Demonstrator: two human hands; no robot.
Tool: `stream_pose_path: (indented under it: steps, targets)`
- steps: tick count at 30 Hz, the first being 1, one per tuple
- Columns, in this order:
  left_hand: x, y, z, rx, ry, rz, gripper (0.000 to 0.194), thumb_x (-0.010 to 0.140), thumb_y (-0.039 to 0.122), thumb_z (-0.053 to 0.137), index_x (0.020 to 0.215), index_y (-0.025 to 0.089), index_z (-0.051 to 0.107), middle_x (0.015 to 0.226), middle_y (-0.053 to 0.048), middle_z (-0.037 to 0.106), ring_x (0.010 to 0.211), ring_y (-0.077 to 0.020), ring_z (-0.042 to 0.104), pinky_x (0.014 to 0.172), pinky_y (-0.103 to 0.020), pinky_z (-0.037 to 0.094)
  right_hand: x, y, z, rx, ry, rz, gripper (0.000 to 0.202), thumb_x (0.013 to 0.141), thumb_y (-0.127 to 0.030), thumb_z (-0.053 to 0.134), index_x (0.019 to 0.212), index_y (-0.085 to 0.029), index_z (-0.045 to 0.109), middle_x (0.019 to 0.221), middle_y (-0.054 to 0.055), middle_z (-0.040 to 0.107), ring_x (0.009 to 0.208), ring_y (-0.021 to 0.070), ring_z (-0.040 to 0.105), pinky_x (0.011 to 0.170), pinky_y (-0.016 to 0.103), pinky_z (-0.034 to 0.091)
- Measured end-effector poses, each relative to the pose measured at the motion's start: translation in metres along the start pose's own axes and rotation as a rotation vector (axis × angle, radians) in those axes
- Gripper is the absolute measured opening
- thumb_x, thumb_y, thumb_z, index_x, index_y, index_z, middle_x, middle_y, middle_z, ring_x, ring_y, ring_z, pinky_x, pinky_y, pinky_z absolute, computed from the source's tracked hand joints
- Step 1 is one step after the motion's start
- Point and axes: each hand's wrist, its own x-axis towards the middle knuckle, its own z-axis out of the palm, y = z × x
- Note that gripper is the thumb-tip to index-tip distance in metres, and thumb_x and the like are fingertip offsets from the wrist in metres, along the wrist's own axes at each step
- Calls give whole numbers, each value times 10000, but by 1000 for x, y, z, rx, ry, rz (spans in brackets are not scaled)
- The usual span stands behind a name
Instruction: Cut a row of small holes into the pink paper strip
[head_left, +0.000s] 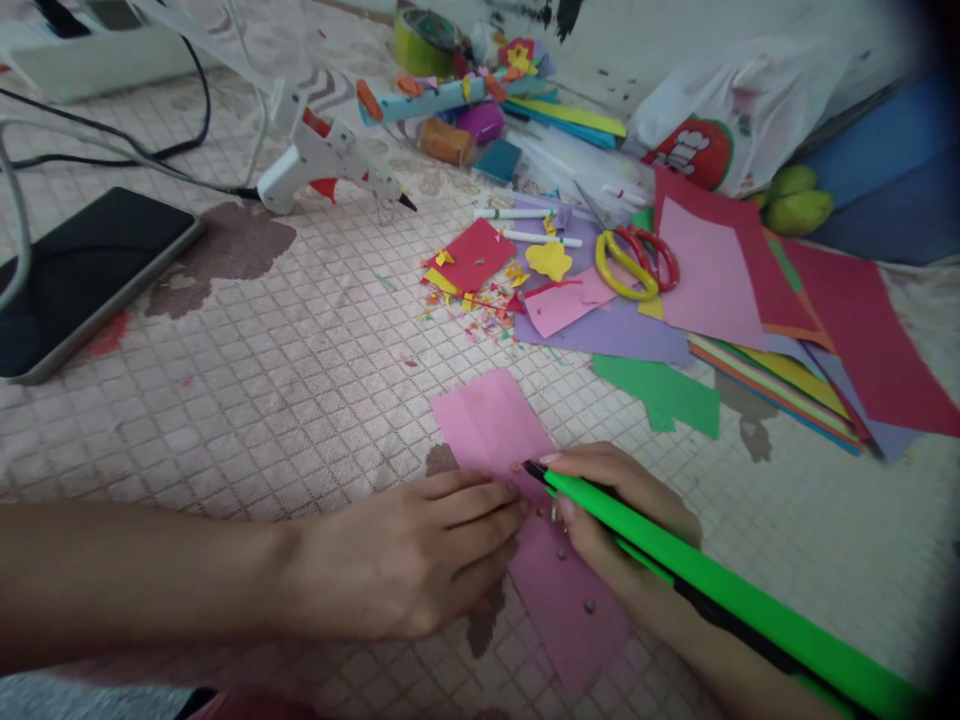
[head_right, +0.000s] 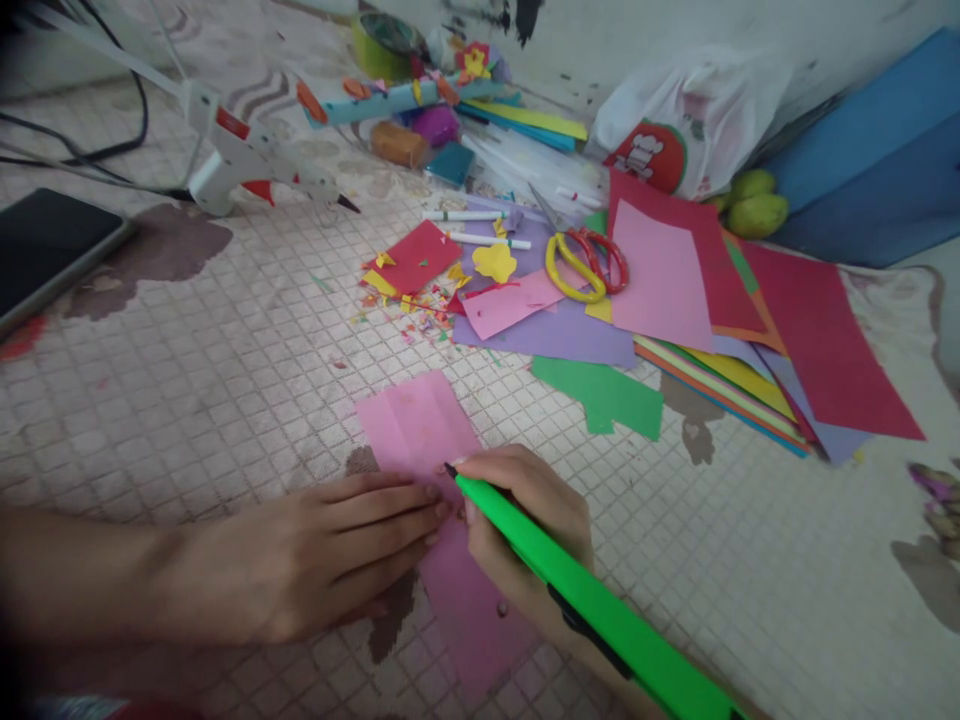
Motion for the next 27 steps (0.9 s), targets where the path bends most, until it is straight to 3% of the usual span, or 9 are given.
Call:
stream_pose_path:
  steps: [19, 27]
  targets:
    - [-1, -3, 2, -9, -20, 9, 303, 995, 233, 457, 1177, 64, 632, 1313, -137, 602, 1238, -255, 548, 1054, -368, 471, -1, 3, -2, 38, -77, 20, 273, 817, -58, 559, 1016, -216, 659, 879, 23, 665, 752, 134, 646, 664, 277, 538]
    - [-3, -6, -4, -51, -20, 4, 355, 1006, 327, 454, 1185, 73, 627, 1324, -110, 603, 1251, -240, 544, 1067, -359, 461, -10, 22, -3, 503, 149, 345, 203, 881, -175, 583, 1044, -281, 642, 831, -18, 644, 560, 82, 594, 496, 219, 485]
